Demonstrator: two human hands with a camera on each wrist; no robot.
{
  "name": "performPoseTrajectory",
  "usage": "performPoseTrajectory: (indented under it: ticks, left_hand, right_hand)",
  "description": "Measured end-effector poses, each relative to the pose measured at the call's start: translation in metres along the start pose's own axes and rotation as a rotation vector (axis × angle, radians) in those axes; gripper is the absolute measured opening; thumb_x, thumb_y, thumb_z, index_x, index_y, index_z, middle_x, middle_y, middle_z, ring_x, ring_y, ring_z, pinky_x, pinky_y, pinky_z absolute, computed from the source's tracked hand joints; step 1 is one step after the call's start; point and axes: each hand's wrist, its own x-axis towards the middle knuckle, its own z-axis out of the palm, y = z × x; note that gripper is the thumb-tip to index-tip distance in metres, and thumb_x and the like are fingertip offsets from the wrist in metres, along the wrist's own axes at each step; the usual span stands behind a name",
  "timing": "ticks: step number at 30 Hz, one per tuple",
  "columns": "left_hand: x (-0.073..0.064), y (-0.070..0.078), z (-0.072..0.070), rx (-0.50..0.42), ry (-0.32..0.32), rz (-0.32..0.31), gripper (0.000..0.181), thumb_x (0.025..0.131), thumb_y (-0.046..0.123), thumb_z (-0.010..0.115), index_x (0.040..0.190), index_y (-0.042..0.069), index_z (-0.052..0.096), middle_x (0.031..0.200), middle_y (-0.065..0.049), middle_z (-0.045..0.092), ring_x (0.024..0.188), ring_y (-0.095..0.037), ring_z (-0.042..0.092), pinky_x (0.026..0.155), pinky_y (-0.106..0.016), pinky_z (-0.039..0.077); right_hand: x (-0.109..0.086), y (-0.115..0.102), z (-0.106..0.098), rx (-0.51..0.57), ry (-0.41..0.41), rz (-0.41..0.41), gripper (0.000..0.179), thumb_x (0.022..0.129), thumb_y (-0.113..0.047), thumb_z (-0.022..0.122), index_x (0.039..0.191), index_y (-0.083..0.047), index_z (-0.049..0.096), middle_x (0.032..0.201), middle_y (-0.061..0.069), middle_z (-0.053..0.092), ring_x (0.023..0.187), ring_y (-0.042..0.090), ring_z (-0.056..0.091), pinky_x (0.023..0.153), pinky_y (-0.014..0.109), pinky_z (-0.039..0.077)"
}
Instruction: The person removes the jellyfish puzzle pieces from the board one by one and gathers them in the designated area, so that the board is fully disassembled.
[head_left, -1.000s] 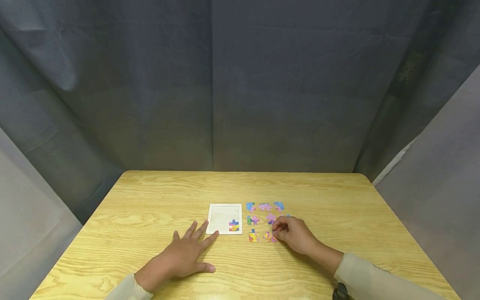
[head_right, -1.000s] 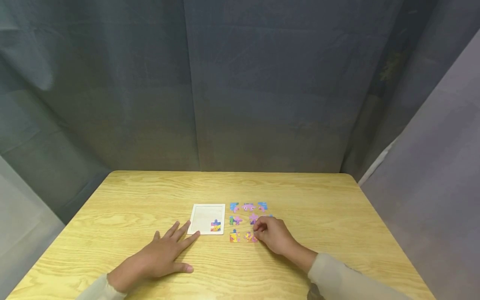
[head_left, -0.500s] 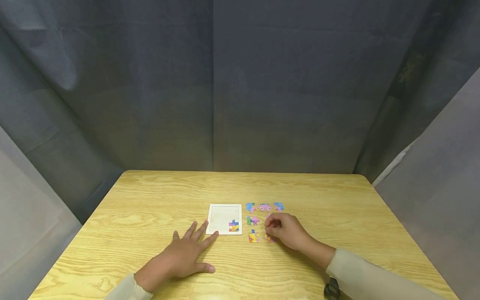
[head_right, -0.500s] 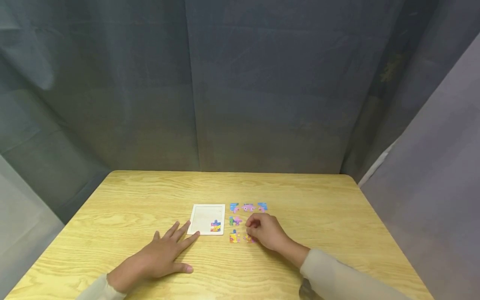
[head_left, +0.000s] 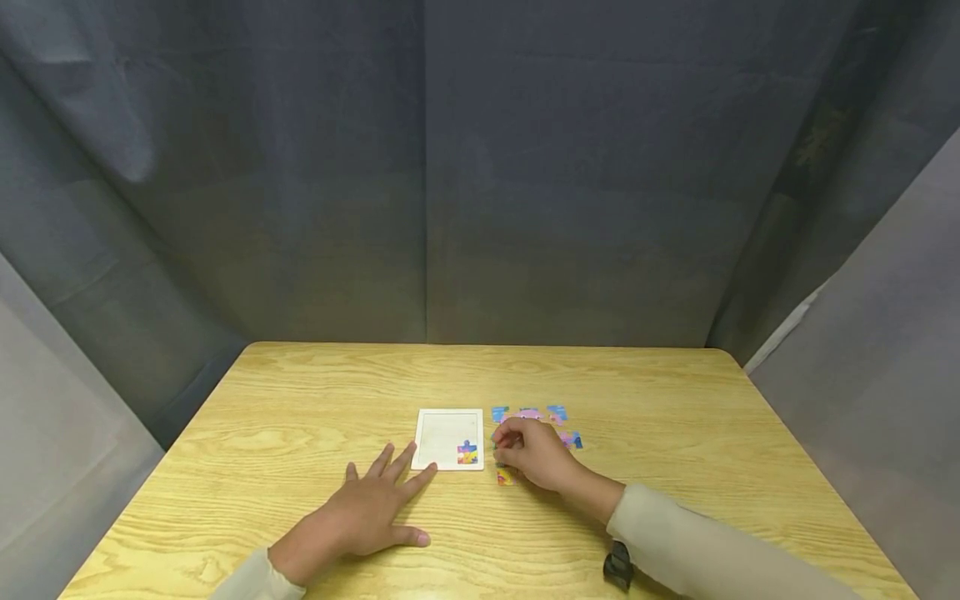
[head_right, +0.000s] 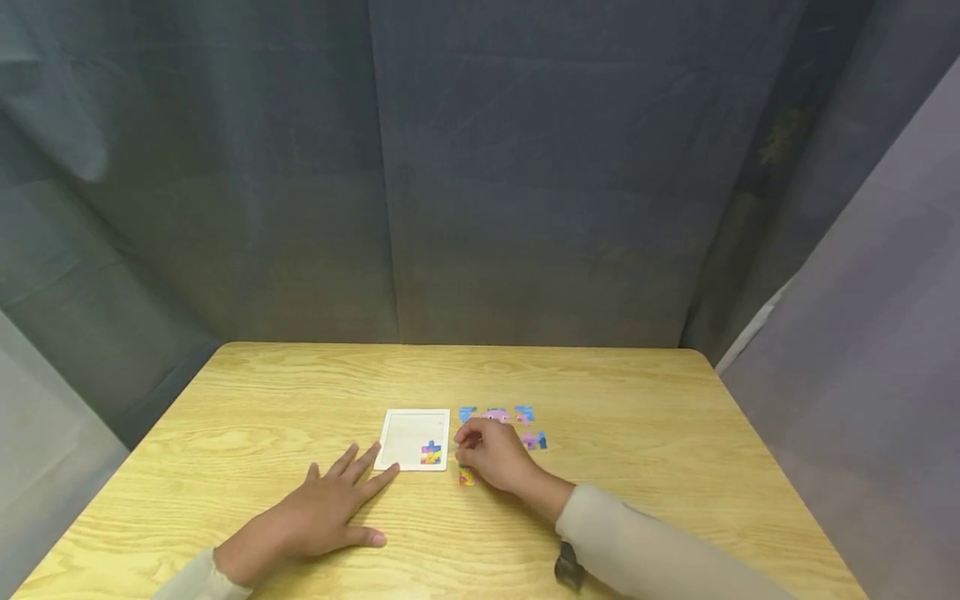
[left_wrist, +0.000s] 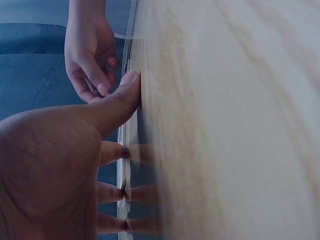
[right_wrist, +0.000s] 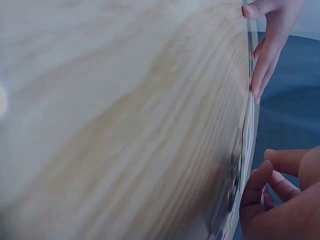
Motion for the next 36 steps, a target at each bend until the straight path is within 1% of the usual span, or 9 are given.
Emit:
performPoseTrajectory:
  ticks: [7, 9, 12, 15, 19, 21, 26, 31, 36]
  left_hand:
    - [0.000, 0.000, 0.000, -0.002, -0.012, -0.014, 0.097, 0.086, 0.077, 0.054, 0.164, 0.025, 0.028, 0.171, -0.021, 0.013, 0.151, -0.057, 0.017, 0.093, -0.090, 0.027]
    - [0.000, 0.000, 0.000, 0.000, -0.013, -0.016, 0.097, 0.086, 0.077, 0.054, 0.164, 0.026, 0.028, 0.171, -0.021, 0.013, 0.151, -0.057, 0.017, 0.094, -0.090, 0.027]
    - [0.000, 0.000, 0.000, 0.000, -0.014, -0.017, 0.097, 0.086, 0.077, 0.054, 0.164, 0.026, 0.029, 0.171, -0.020, 0.014, 0.151, -0.057, 0.018, 0.094, -0.090, 0.027]
    - [0.000, 0.000, 0.001, 0.000, -0.014, -0.017, 0.096, 0.086, 0.077, 0.054, 0.164, 0.026, 0.029, 0.171, -0.020, 0.014, 0.151, -0.057, 0.018, 0.094, -0.090, 0.028]
    - [0.000, -0.001, 0.002, 0.002, -0.013, -0.013, 0.096, 0.087, 0.078, 0.053, 0.164, 0.026, 0.029, 0.171, -0.021, 0.014, 0.151, -0.057, 0.018, 0.093, -0.090, 0.028]
    - [0.000, -0.001, 0.002, 0.003, -0.013, -0.013, 0.096, 0.086, 0.078, 0.053, 0.164, 0.026, 0.029, 0.171, -0.020, 0.014, 0.151, -0.057, 0.018, 0.093, -0.090, 0.028]
    - [0.000, -0.001, 0.002, 0.012, -0.011, -0.009, 0.097, 0.087, 0.078, 0.053, 0.164, 0.026, 0.028, 0.171, -0.021, 0.014, 0.151, -0.057, 0.018, 0.093, -0.090, 0.029]
    - [0.000, -0.001, 0.001, 0.018, -0.009, -0.001, 0.097, 0.087, 0.078, 0.052, 0.164, 0.025, 0.028, 0.171, -0.021, 0.013, 0.150, -0.058, 0.018, 0.092, -0.090, 0.029]
    - [0.001, -0.002, 0.000, 0.021, -0.010, -0.001, 0.097, 0.087, 0.078, 0.052, 0.164, 0.025, 0.027, 0.171, -0.021, 0.012, 0.151, -0.058, 0.017, 0.092, -0.090, 0.029]
  right_hand:
    - [0.014, -0.006, 0.012, -0.045, -0.011, -0.023, 0.017, 0.094, -0.002, 0.074, 0.109, 0.002, 0.069, 0.098, 0.005, 0.069, 0.076, 0.013, 0.061, 0.069, 0.022, 0.054]
    - [0.017, -0.007, 0.015, -0.031, -0.029, -0.025, 0.020, 0.094, -0.001, 0.073, 0.112, 0.004, 0.068, 0.101, 0.009, 0.069, 0.077, 0.013, 0.062, 0.069, 0.021, 0.055]
    - [0.019, -0.010, 0.019, -0.011, -0.057, -0.015, 0.024, 0.093, -0.001, 0.073, 0.115, 0.006, 0.066, 0.106, 0.016, 0.068, 0.071, 0.014, 0.062, 0.062, 0.020, 0.055]
    - [0.022, -0.011, 0.023, -0.037, -0.069, -0.003, 0.028, 0.091, 0.000, 0.075, 0.117, 0.005, 0.065, 0.109, 0.017, 0.068, 0.071, 0.014, 0.059, 0.061, 0.021, 0.054]
    - [0.024, -0.012, 0.027, -0.124, -0.070, -0.017, 0.031, 0.089, 0.000, 0.078, 0.117, 0.002, 0.065, 0.109, 0.013, 0.068, 0.083, 0.014, 0.057, 0.077, 0.027, 0.056]
    - [0.025, -0.013, 0.027, -0.153, -0.068, -0.028, 0.030, 0.088, 0.000, 0.079, 0.115, 0.001, 0.065, 0.108, 0.012, 0.068, 0.085, 0.015, 0.056, 0.080, 0.029, 0.055]
    - [0.025, -0.016, 0.029, -0.185, -0.071, -0.047, 0.028, 0.088, 0.002, 0.078, 0.113, 0.001, 0.065, 0.105, 0.011, 0.068, 0.086, 0.015, 0.057, 0.080, 0.029, 0.054]
    - [0.026, -0.018, 0.029, -0.197, -0.084, -0.058, 0.034, 0.086, 0.005, 0.078, 0.117, 0.003, 0.063, 0.103, 0.010, 0.064, 0.089, 0.017, 0.056, 0.084, 0.029, 0.054]
    - [0.028, -0.019, 0.029, -0.220, -0.087, -0.081, 0.036, 0.085, 0.006, 0.078, 0.117, 0.005, 0.063, 0.098, 0.010, 0.060, 0.085, 0.017, 0.052, 0.079, 0.027, 0.053]
